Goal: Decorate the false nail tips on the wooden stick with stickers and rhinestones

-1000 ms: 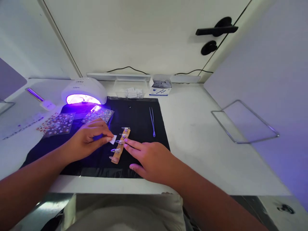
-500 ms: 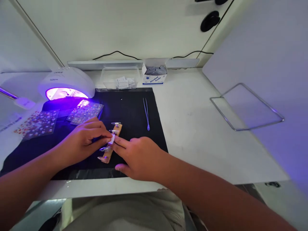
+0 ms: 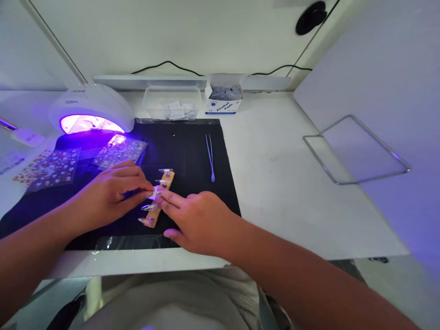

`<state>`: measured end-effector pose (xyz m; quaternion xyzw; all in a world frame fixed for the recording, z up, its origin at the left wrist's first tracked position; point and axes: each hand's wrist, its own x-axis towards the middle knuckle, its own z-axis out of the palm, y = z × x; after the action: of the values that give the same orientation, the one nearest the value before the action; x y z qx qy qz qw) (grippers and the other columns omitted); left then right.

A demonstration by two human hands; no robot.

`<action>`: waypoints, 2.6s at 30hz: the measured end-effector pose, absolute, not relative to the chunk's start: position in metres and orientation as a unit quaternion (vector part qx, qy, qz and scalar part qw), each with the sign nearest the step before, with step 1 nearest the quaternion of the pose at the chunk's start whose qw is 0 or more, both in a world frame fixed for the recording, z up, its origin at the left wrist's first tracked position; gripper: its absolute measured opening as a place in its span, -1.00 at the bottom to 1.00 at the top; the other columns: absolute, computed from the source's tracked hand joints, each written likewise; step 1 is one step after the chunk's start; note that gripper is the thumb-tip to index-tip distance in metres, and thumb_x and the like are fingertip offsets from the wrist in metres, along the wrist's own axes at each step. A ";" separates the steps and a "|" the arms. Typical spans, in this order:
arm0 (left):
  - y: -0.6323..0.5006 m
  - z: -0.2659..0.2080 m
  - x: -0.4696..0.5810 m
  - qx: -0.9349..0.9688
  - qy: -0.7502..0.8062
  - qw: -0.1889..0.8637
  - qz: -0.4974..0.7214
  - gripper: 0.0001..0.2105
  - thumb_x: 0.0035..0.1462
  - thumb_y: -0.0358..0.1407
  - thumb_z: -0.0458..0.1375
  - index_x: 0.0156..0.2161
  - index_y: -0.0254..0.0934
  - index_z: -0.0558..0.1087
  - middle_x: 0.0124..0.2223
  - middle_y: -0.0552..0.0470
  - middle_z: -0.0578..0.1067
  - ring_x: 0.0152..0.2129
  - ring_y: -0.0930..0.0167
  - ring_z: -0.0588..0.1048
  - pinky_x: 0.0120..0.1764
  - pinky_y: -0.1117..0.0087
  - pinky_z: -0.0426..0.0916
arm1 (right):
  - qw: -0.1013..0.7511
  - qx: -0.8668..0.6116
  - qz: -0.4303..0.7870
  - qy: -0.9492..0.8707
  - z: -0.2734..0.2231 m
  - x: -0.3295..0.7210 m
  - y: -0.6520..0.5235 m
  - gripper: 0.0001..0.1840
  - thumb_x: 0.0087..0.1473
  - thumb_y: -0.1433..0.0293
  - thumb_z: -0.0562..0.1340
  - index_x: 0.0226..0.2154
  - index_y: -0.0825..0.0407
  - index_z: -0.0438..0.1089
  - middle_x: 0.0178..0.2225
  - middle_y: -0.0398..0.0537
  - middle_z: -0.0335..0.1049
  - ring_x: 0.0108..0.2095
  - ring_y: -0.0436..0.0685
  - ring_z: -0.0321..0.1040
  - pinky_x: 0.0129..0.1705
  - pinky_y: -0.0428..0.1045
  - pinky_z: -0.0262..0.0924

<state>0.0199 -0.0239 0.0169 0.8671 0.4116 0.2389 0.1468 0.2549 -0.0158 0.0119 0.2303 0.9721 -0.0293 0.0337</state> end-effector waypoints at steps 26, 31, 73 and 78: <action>-0.026 0.021 0.013 0.861 0.414 0.148 0.256 -0.85 0.28 -0.43 0.12 -0.30 -0.34 0.52 -0.39 0.00 0.48 -0.38 0.37 0.36 -0.28 0.32 0.26 | 0.037 0.226 -0.037 0.973 0.014 0.256 -0.015 -0.30 0.20 0.13 0.20 0.29 0.08 0.17 0.35 0.13 0.08 -0.32 0.14 0.52 -0.38 0.07 0.33; -0.034 0.031 0.010 0.848 0.401 0.182 0.296 -0.87 0.29 -0.43 0.11 -0.27 -0.31 0.51 -0.37 0.02 0.50 -0.38 0.41 0.37 -0.29 0.35 0.28 | 0.019 0.210 -0.052 0.976 0.016 0.267 -0.013 -0.37 0.21 0.20 0.19 0.26 0.12 0.23 0.33 0.12 0.13 -0.33 0.14 0.50 -0.32 0.11 0.38; -0.048 0.027 0.026 0.868 0.386 0.182 0.254 -0.82 0.31 -0.42 0.10 -0.32 -0.32 0.51 -0.39 0.02 0.48 -0.42 0.40 0.31 -0.31 0.32 0.25 | 0.033 0.172 -0.071 0.982 0.011 0.258 -0.020 -0.40 0.25 0.14 0.11 0.27 0.02 0.22 0.35 -0.03 0.09 -0.40 0.09 0.41 -0.44 0.07 0.16; -0.043 0.022 0.030 0.873 0.396 0.181 0.222 -0.80 0.31 -0.40 0.09 -0.32 -0.34 0.54 -0.42 0.00 0.48 -0.43 0.36 0.31 -0.32 0.29 0.25 | 0.034 0.174 -0.065 0.982 0.010 0.258 -0.019 -0.41 0.25 0.12 0.10 0.25 0.01 0.25 0.32 -0.04 0.16 -0.41 0.09 0.42 -0.44 0.07 0.14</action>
<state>0.0297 -0.0430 0.0224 0.8727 0.3955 0.2222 0.1806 0.2576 -0.0190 0.0103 0.1744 0.9820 -0.0648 0.0337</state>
